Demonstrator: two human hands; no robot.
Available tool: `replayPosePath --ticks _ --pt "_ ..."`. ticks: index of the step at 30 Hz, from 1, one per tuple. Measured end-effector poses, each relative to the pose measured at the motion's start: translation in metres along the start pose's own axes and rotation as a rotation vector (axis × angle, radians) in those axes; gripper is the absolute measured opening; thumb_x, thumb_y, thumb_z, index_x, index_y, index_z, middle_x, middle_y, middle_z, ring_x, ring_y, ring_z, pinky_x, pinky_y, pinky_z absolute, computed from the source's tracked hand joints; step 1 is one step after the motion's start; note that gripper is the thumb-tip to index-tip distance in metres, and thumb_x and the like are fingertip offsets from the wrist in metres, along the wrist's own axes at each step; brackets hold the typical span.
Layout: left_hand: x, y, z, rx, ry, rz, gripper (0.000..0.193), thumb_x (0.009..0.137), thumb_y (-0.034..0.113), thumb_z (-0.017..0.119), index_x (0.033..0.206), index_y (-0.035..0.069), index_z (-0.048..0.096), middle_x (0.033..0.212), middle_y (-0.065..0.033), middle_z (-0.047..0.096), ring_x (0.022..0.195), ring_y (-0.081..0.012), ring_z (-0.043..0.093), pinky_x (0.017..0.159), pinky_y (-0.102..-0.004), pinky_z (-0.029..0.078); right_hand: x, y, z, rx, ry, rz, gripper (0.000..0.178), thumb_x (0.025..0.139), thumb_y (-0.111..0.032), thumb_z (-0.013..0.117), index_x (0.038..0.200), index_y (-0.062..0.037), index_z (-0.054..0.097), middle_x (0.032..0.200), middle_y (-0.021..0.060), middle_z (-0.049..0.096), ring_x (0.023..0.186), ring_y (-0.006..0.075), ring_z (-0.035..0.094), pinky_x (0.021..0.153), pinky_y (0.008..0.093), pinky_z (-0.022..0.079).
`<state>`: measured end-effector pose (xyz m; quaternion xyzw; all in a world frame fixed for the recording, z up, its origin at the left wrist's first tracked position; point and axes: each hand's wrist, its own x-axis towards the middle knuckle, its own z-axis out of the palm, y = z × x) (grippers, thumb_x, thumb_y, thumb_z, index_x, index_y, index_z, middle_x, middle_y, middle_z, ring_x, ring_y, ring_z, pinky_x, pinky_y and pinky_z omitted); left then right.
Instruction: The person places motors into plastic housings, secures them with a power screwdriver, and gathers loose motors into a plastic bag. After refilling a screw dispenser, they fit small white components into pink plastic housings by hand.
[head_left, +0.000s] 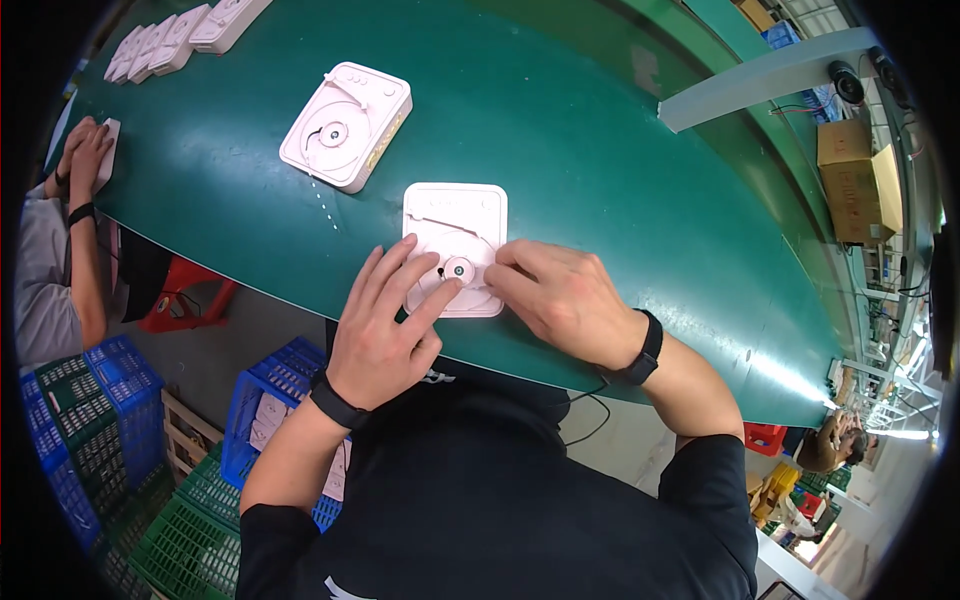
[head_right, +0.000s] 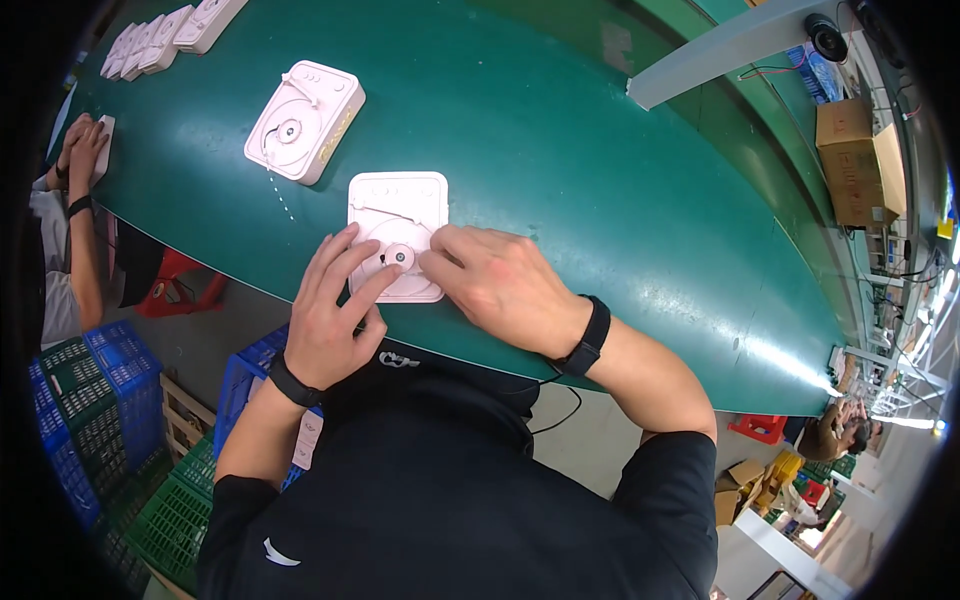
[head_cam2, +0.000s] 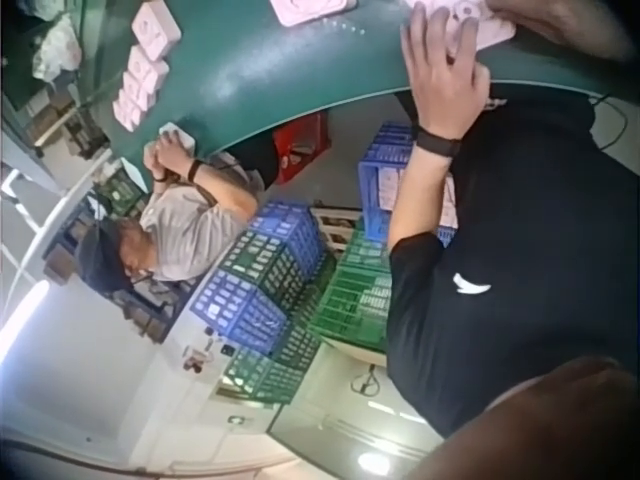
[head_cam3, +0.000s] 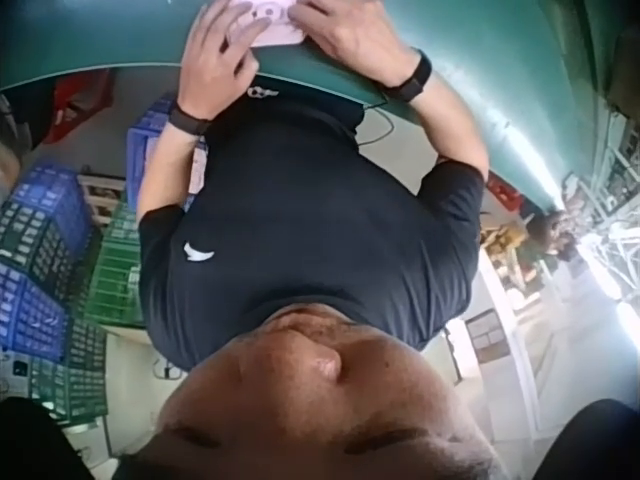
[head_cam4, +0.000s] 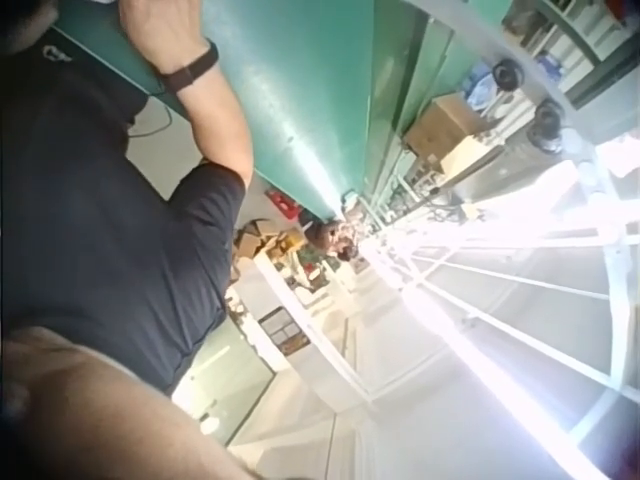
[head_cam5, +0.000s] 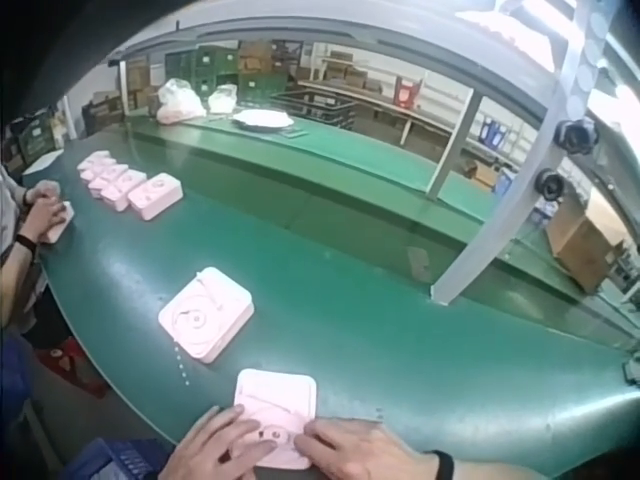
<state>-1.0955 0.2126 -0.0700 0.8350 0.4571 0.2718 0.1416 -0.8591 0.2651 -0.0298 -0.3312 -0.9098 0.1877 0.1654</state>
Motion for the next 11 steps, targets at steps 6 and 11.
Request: replayPosePath --ticks 6,11 --pt "-0.003 0.0 0.004 -0.049 0.023 -0.021 0.053 0.068 0.0 0.061 0.12 0.011 0.066 0.13 -0.0129 0.055 0.131 -0.0364 0.047 0.107 -0.0527 0.043 0.004 0.013 -0.001 -0.151 0.003 -0.211 0.026 0.075 -0.006 0.066 0.101 -0.0045 0.065 0.098 0.008 0.063 0.077 0.0212 0.065 0.065 0.032 0.053" --pt "-0.003 -0.002 0.003 -0.057 0.006 -0.013 0.054 0.067 0.0 0.061 0.12 0.011 0.067 0.13 -0.0136 0.054 0.131 -0.0368 0.047 0.107 -0.0518 0.043 0.011 0.024 0.003 -0.193 0.062 -0.37 0.032 0.074 -0.006 0.065 0.106 -0.0048 0.066 0.101 0.0094 0.064 0.078 0.0216 0.065 0.068 0.0313 0.054"
